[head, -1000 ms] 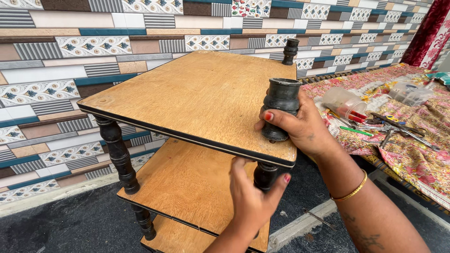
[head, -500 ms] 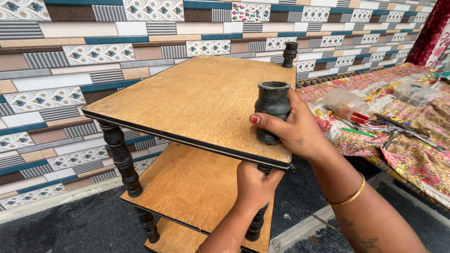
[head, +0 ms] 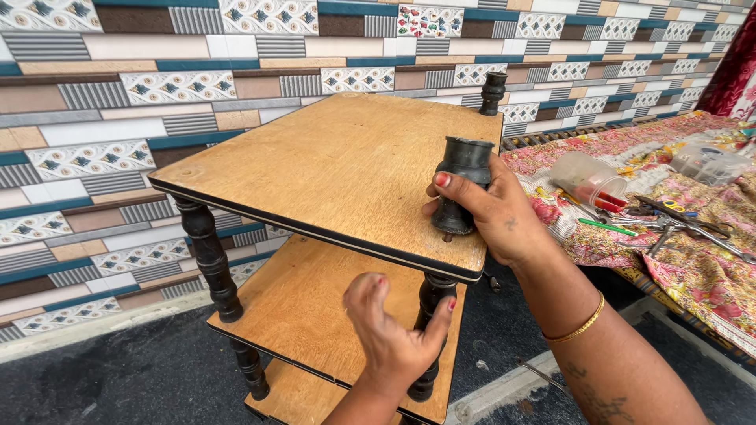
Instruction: The person assembles a small wooden table by inserting and screwing black turned legs into pre-drilled holes on the tabletop. They handle each leg individually, aligning and tightening them by hand.
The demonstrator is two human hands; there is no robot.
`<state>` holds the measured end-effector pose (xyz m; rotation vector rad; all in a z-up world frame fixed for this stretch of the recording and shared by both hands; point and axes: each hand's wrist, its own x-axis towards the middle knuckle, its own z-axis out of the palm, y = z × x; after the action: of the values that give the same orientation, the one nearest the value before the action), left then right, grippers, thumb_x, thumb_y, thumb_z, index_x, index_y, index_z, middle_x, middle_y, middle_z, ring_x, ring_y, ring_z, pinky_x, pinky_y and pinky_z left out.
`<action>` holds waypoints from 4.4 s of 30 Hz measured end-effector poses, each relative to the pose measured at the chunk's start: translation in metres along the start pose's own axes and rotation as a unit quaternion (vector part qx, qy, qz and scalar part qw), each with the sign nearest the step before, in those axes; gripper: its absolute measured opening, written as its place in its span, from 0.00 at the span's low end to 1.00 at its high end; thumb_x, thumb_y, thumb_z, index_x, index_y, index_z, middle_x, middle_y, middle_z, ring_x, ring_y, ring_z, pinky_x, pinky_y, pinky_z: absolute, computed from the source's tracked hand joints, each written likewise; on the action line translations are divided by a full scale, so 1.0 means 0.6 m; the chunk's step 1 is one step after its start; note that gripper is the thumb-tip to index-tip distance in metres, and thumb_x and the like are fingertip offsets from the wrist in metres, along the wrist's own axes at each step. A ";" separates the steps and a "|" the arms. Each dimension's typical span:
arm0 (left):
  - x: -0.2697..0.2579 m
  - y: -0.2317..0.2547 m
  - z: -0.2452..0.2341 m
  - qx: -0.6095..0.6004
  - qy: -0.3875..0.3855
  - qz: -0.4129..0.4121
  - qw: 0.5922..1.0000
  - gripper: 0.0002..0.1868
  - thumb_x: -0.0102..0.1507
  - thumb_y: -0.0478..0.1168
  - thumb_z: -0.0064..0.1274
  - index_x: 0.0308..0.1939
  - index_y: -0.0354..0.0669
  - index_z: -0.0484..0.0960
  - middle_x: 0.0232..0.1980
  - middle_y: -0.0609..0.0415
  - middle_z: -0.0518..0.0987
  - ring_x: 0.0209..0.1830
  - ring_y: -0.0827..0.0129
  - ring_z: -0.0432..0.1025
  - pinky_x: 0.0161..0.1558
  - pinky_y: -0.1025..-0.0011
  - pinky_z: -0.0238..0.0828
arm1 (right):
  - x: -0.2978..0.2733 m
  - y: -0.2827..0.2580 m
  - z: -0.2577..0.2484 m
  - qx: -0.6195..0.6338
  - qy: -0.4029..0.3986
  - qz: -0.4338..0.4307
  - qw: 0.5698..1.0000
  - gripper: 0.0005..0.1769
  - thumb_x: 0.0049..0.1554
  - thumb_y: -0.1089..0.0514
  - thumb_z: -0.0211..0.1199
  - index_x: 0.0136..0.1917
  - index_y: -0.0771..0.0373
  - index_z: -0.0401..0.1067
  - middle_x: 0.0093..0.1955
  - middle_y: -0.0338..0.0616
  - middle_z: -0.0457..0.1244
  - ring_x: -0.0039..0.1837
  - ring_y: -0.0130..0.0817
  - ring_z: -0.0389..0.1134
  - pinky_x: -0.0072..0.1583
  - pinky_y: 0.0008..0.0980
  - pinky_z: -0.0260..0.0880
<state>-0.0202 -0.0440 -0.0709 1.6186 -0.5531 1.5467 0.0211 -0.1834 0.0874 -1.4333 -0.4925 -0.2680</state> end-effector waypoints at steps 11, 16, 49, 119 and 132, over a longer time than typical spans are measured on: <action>0.068 0.021 0.025 0.174 -0.149 0.023 0.973 0.54 0.52 0.57 0.69 0.74 0.45 0.56 0.77 0.34 0.51 0.81 0.27 0.34 0.71 0.23 0.20 | -0.004 0.004 -0.015 0.005 -0.057 -0.026 0.998 0.28 0.54 0.55 0.71 0.61 0.65 0.62 0.50 0.49 0.69 0.49 0.39 0.76 0.50 0.36 0.79; 0.059 0.015 0.040 0.152 -0.139 0.025 0.978 0.44 0.52 0.52 0.68 0.64 0.41 0.59 0.71 0.34 0.53 0.79 0.23 0.31 0.68 0.18 0.17 | 0.000 0.002 -0.013 -0.009 -0.057 -0.004 0.998 0.29 0.54 0.54 0.70 0.63 0.65 0.62 0.50 0.47 0.68 0.49 0.38 0.75 0.48 0.35 0.78; 0.053 0.096 0.078 -0.161 -0.038 -0.274 0.947 0.27 0.62 0.51 0.63 0.52 0.31 0.77 0.47 0.46 0.83 0.47 0.67 0.81 0.50 0.68 0.77 | 0.004 0.002 -0.027 0.054 -0.103 -0.024 0.993 0.34 0.50 0.51 0.75 0.64 0.66 0.66 0.51 0.43 0.67 0.51 0.31 0.71 0.52 0.34 0.77; 0.084 -0.009 0.060 -0.442 -0.306 -0.394 0.746 0.45 0.42 0.48 0.78 0.60 0.41 0.75 0.49 0.58 0.83 0.53 0.71 0.77 0.54 0.71 0.77 | 0.015 0.019 -0.057 0.218 -0.211 -0.047 0.952 0.34 0.60 0.54 0.67 0.73 0.66 0.60 0.63 0.55 0.66 0.60 0.49 0.72 0.60 0.47 0.74; 0.080 -0.007 0.073 -0.374 -0.309 -0.395 0.780 0.23 0.53 0.34 0.69 0.50 0.38 0.77 0.39 0.56 0.80 0.31 0.73 0.75 0.33 0.71 0.75 | 0.006 0.034 -0.045 0.105 -0.151 -0.093 0.978 0.36 0.55 0.59 0.71 0.72 0.64 0.59 0.57 0.48 0.66 0.57 0.40 0.73 0.59 0.41 0.77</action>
<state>0.0172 -0.0658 -0.0224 1.3752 -0.5998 0.0843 0.0382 -0.2069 0.0699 -1.2264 -0.8813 -0.1420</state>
